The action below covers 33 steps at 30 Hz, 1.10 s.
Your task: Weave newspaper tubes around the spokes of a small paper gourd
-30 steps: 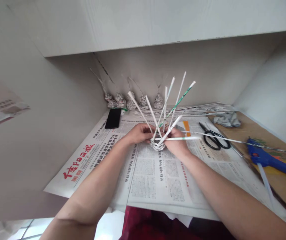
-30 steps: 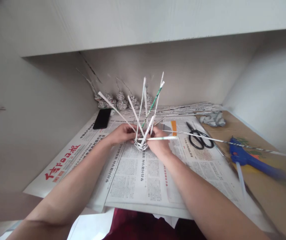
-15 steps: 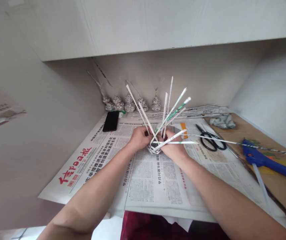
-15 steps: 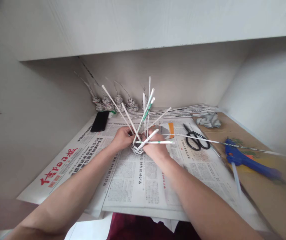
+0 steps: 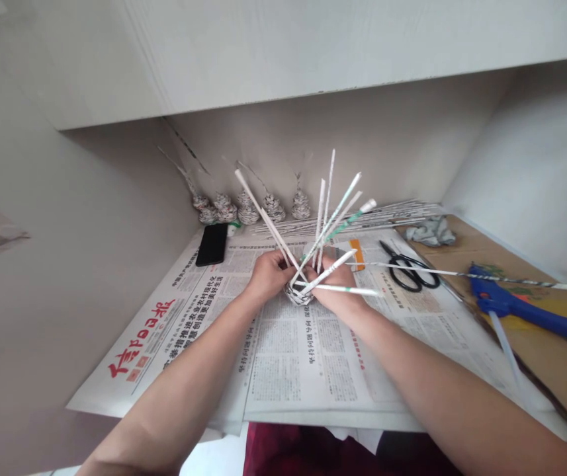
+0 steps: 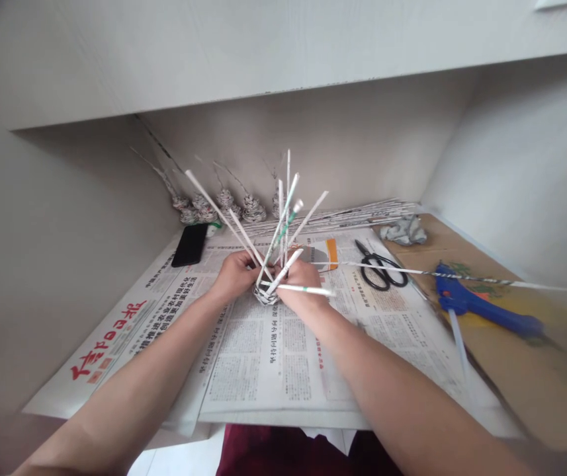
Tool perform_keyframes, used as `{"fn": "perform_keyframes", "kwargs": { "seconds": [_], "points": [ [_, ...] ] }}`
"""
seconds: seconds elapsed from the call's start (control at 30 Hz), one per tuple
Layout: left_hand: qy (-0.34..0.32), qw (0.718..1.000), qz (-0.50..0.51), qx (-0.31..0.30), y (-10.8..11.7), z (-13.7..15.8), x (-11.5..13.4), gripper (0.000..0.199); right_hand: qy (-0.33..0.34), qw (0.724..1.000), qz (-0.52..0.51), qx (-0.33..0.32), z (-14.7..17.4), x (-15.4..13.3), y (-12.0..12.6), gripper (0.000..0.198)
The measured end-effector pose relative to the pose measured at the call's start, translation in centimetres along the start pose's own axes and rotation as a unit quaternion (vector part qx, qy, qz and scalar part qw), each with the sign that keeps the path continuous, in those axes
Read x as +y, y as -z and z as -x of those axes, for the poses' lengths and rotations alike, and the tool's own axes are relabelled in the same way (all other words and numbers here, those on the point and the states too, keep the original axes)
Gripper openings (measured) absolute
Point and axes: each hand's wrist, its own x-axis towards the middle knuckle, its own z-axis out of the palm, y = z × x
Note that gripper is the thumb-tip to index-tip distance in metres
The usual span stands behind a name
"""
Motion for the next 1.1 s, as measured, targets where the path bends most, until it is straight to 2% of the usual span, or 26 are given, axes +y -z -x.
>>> {"fn": "perform_keyframes", "kwargs": {
  "seconds": [0.17, 0.3, 0.4, 0.53, 0.7, 0.9, 1.1],
  "points": [
    [-0.002, 0.999, -0.03, 0.034, -0.4, 0.2, 0.2, 0.018, 0.025, 1.0, 0.003, 0.001, 0.2, -0.1, 0.6, 0.012],
    [0.002, 0.999, -0.023, 0.027, -0.4, 0.2, 0.4, 0.02, 0.023, 0.999, 0.01, 0.019, -0.1, 0.0, 0.8, 0.01],
    [0.006, 1.0, -0.007, 0.01, -0.3, 0.1, 0.2, 0.027, 0.001, 0.999, -0.035, 0.029, -0.4, 0.2, 0.7, 0.009],
    [0.013, 1.0, -0.026, -0.001, -0.2, -0.1, -0.5, 0.025, -0.045, 0.995, -0.084, 0.033, -0.8, 0.5, 0.4, 0.011],
    [0.024, 1.0, 0.011, 0.002, -0.4, -0.1, -0.7, 0.023, -0.051, 0.991, -0.122, 0.021, -0.9, 1.0, 0.0, 0.014],
    [0.053, 0.998, 0.031, 0.02, -0.8, 0.2, 0.2, 0.02, -0.076, 0.984, -0.157, 0.039, -1.1, 1.4, -0.6, 0.019],
    [0.037, 0.997, 0.055, 0.028, -1.0, 0.3, 0.5, 0.02, -0.065, 0.983, -0.155, 0.07, -1.2, 1.6, -0.6, 0.017]
  ]
}}
